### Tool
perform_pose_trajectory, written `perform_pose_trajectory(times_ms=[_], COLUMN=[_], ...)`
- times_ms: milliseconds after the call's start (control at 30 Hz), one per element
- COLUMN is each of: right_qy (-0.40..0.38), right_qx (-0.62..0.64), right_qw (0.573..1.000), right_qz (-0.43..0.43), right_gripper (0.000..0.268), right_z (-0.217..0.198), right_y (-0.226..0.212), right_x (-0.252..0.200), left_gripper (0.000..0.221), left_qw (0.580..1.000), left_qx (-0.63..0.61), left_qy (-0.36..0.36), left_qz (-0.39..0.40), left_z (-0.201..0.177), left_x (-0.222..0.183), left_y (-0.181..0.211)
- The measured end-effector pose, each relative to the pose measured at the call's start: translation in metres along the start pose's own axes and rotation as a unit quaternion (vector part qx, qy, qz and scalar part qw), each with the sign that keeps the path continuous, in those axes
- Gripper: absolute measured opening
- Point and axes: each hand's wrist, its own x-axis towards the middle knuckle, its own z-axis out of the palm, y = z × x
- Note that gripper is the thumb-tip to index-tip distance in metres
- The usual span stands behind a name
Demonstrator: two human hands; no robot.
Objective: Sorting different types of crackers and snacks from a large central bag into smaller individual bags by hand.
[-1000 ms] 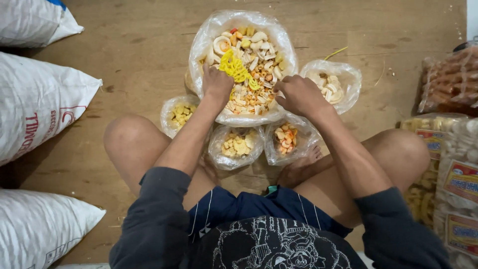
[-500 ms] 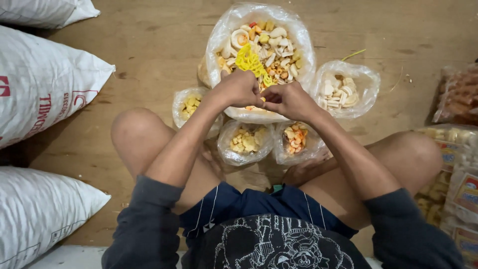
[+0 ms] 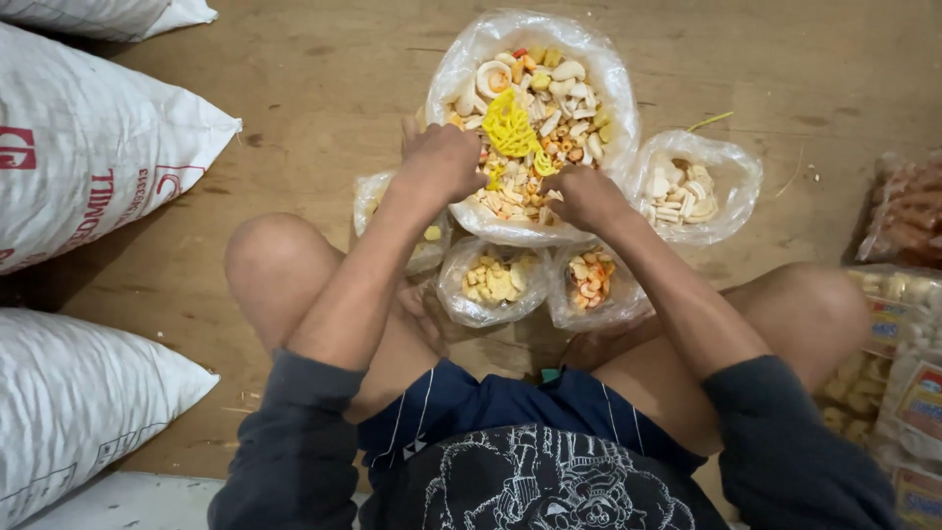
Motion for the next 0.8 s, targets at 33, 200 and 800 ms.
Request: perform_pose_trajectory(times_ms=[33, 200, 800], right_qy=[0.000, 0.044, 0.037], right_qx=[-0.001, -0.071, 0.283], right_qw=[1.000, 0.996, 0.956], right_qz=[-0.003, -0.004, -0.072], right_gripper=[0.023, 0.032, 0.025], right_z=[0.009, 0.024, -0.106], right_y=[0.000, -0.012, -0.070], right_x=[0.001, -0.004, -0.036], left_gripper=[0.053, 0.051, 0.025], left_qw=[1.000, 1.000, 0.982], left_qx=[-0.001, 0.008, 0.095], left_qy=[0.002, -0.007, 0.076], left_qz=[-0.003, 0.019, 0.146], left_z=[-0.001, -0.017, 0.036], left_x=[-0.004, -0.027, 0.014], left_y=[0.000, 0.007, 0.021])
